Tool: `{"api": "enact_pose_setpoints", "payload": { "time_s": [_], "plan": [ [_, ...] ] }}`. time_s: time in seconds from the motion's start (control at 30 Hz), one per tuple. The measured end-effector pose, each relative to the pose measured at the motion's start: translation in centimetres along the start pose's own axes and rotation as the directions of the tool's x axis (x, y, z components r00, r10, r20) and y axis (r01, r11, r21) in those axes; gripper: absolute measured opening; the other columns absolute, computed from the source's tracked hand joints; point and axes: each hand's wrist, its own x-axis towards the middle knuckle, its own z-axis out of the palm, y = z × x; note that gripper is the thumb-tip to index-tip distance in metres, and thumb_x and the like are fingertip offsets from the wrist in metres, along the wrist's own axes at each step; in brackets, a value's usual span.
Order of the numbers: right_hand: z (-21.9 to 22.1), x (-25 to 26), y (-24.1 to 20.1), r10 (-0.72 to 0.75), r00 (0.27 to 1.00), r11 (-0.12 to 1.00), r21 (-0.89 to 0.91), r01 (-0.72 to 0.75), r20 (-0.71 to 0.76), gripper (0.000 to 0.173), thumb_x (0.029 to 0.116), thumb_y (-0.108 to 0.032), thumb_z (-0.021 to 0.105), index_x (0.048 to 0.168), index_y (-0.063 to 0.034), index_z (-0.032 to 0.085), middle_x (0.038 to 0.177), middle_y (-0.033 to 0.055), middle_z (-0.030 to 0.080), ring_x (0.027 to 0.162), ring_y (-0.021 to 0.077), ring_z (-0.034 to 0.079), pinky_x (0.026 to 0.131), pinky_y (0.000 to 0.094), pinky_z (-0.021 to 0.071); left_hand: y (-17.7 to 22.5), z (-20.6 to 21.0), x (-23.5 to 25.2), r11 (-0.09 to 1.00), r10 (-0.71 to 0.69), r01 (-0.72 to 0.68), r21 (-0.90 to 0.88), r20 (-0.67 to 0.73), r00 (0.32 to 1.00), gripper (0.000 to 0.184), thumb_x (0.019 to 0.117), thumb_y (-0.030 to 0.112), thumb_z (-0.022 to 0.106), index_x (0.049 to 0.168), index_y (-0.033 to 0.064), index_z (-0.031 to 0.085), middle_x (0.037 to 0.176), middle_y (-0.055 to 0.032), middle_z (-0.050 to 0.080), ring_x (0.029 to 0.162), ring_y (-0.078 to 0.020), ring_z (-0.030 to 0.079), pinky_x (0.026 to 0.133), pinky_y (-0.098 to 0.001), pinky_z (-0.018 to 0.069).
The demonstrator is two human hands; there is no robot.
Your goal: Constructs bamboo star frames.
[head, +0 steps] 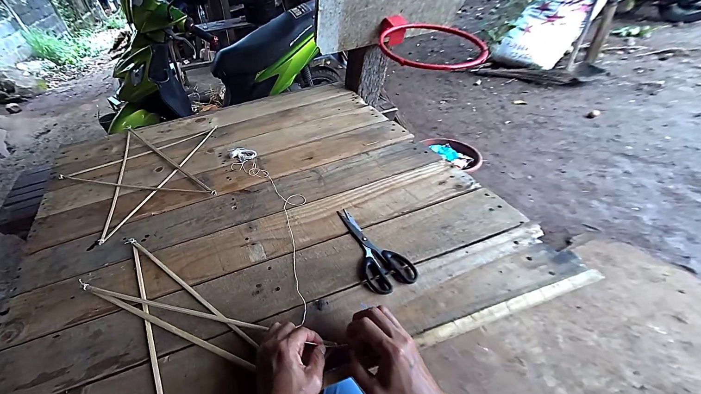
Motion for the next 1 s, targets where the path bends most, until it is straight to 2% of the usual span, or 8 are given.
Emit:
{"api": "enact_pose_setpoints", "payload": {
  "time_s": [0.1, 0.23, 0.4, 0.57, 0.67, 1.0],
  "plan": [
    [-0.1, -0.6, -0.1, -0.013, 1.000, 1.000, -0.028, 0.013, 0.005, 0.023, 0.0834, -0.029, 0.064, 0.094, -0.0107, 0.074, 0.089, 0.0052, 0.070, 0.086, 0.0216, 0.066, 0.074, 0.0298, 0.0543, 0.1, 0.0, 0.0, 1.000, 0.010, -0.011, 0.029, 0.009, 1.000, 0.015, 0.0813, 0.022, 0.072, 0.087, 0.0108, 0.079, 0.071, -0.0010, 0.061, 0.071, -0.0186, 0.060, 0.072, -0.0371, 0.0502],
    [0.5, -0.8, 0.0, -0.034, 0.999, 0.999, -0.029, 0.033, -0.031, 0.017, 0.0910, -0.022, 0.062, 0.085, -0.0114, 0.074, 0.076, 0.0015, 0.068, 0.075, 0.0170, 0.065, 0.068, 0.0255, 0.0535, 0.2, 0.1, -0.1, 0.999, 0.020, -0.020, 0.031, 0.006, 1.000, 0.015, 0.0831, 0.024, 0.073, 0.083, 0.0096, 0.077, 0.073, -0.0027, 0.061, 0.075, -0.0209, 0.061, 0.075, -0.0393, 0.0508],
    [1.0, -0.7, -0.4, -0.021, 0.999, 0.996, -0.090, 0.018, -0.032, 0.018, 0.0862, -0.022, 0.059, 0.076, -0.0112, 0.069, 0.070, 0.0018, 0.062, 0.070, 0.0181, 0.063, 0.059, 0.0281, 0.0510, 0.6, 0.8, -0.2, 0.996, 0.032, -0.032, 0.078, 0.000, 0.999, 0.014, 0.0802, 0.021, 0.073, 0.078, 0.0073, 0.075, 0.075, -0.0065, 0.064, 0.084, -0.0269, 0.066, 0.080, -0.0428, 0.0529],
    [1.3, -0.1, -1.0, -0.017, 1.000, 0.978, -0.208, 0.014, -0.013, 0.021, 0.0838, -0.022, 0.056, 0.069, -0.0087, 0.064, 0.065, 0.0042, 0.057, 0.062, 0.0215, 0.061, 0.049, 0.0321, 0.0468, 0.5, 1.6, -0.3, 0.992, 0.095, -0.096, 0.085, 0.010, 0.995, 0.018, 0.0811, 0.015, 0.066, 0.066, 0.0050, 0.066, 0.068, -0.0075, 0.059, 0.075, -0.0272, 0.064, 0.076, -0.0419, 0.0516],
    [1.4, -0.1, -0.8, -0.033, 0.999, 0.979, -0.202, 0.033, 0.006, 0.020, 0.0839, -0.020, 0.055, 0.070, -0.0082, 0.063, 0.065, 0.0045, 0.057, 0.062, 0.0215, 0.061, 0.049, 0.0319, 0.0465, 0.6, 1.6, -0.3, 0.996, 0.071, -0.073, 0.045, 0.055, 0.996, 0.022, 0.0834, 0.013, 0.064, 0.064, 0.0027, 0.064, 0.067, -0.0094, 0.058, 0.075, -0.0280, 0.064, 0.077, -0.0429, 0.0512],
    [1.6, -0.4, -0.7, -0.043, 0.999, 0.980, -0.195, 0.044, 0.010, 0.022, 0.0851, -0.020, 0.054, 0.070, -0.0087, 0.064, 0.064, 0.0039, 0.057, 0.062, 0.0211, 0.060, 0.051, 0.0313, 0.0465, 0.7, 1.9, -0.5, 0.994, 0.079, -0.082, 0.066, 0.050, 0.996, 0.023, 0.0820, 0.012, 0.065, 0.062, 0.0028, 0.061, 0.065, -0.0093, 0.057, 0.072, -0.0271, 0.063, 0.072, -0.0403, 0.0510]
  ]
}}
